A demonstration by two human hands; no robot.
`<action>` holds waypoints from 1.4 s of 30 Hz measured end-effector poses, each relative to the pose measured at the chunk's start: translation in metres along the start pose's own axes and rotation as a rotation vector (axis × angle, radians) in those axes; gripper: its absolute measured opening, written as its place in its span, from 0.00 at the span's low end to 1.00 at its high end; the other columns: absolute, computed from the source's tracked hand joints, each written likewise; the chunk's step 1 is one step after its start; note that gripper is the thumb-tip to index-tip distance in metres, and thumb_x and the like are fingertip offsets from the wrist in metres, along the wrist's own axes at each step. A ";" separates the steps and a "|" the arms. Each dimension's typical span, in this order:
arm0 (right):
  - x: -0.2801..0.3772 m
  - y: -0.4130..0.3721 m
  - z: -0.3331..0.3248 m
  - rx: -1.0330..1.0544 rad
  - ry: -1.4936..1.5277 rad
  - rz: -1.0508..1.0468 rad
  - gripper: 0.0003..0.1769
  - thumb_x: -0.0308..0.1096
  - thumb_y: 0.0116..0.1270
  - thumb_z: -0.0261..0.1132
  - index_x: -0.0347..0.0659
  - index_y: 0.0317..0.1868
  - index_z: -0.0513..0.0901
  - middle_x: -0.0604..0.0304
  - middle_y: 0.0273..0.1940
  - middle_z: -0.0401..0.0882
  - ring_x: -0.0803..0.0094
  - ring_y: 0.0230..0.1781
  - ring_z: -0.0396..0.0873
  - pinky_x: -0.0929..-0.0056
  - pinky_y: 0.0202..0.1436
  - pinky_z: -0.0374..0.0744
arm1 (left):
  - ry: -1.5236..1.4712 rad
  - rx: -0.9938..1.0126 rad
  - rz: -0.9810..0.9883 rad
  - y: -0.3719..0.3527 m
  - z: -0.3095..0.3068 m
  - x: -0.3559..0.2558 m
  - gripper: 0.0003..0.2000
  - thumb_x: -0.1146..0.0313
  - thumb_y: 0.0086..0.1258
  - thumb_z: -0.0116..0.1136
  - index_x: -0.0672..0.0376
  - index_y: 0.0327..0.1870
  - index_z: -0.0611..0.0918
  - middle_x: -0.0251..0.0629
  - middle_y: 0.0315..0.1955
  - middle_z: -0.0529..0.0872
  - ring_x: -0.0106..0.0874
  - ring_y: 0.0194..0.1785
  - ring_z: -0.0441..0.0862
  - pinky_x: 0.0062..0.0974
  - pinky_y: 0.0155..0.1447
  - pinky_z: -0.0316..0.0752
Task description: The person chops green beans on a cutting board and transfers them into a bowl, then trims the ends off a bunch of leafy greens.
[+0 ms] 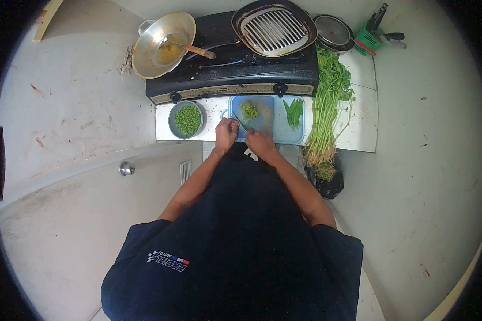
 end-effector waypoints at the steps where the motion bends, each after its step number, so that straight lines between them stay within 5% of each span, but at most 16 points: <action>1: -0.001 -0.004 0.000 0.004 -0.015 -0.009 0.16 0.39 0.75 0.56 0.32 0.45 0.80 0.37 0.34 0.88 0.42 0.38 0.89 0.46 0.44 0.86 | 0.006 0.002 -0.010 0.000 0.000 0.000 0.02 0.81 0.68 0.63 0.67 0.37 0.86 0.47 0.33 0.83 0.38 0.31 0.85 0.33 0.38 0.81; 4: -0.005 -0.011 -0.001 0.042 0.030 -0.011 0.19 0.40 0.76 0.57 0.29 0.50 0.79 0.36 0.33 0.87 0.41 0.38 0.88 0.45 0.44 0.85 | 0.017 0.003 -0.028 0.001 -0.001 -0.003 0.02 0.81 0.68 0.63 0.67 0.37 0.86 0.47 0.33 0.83 0.38 0.31 0.86 0.33 0.38 0.82; 42: 0.001 -0.005 0.002 -0.010 0.012 -0.018 0.17 0.40 0.77 0.55 0.33 0.46 0.80 0.39 0.32 0.88 0.43 0.36 0.89 0.47 0.41 0.86 | 0.042 -0.002 0.026 0.000 0.000 0.004 0.03 0.80 0.67 0.60 0.66 0.37 0.85 0.48 0.31 0.81 0.42 0.30 0.82 0.37 0.37 0.78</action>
Point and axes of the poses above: each hand's wrist, its own y-axis towards the middle knuckle, its own z-axis out of the palm, x = y × z, the point moved 1 cm from there along y, towards the middle knuckle
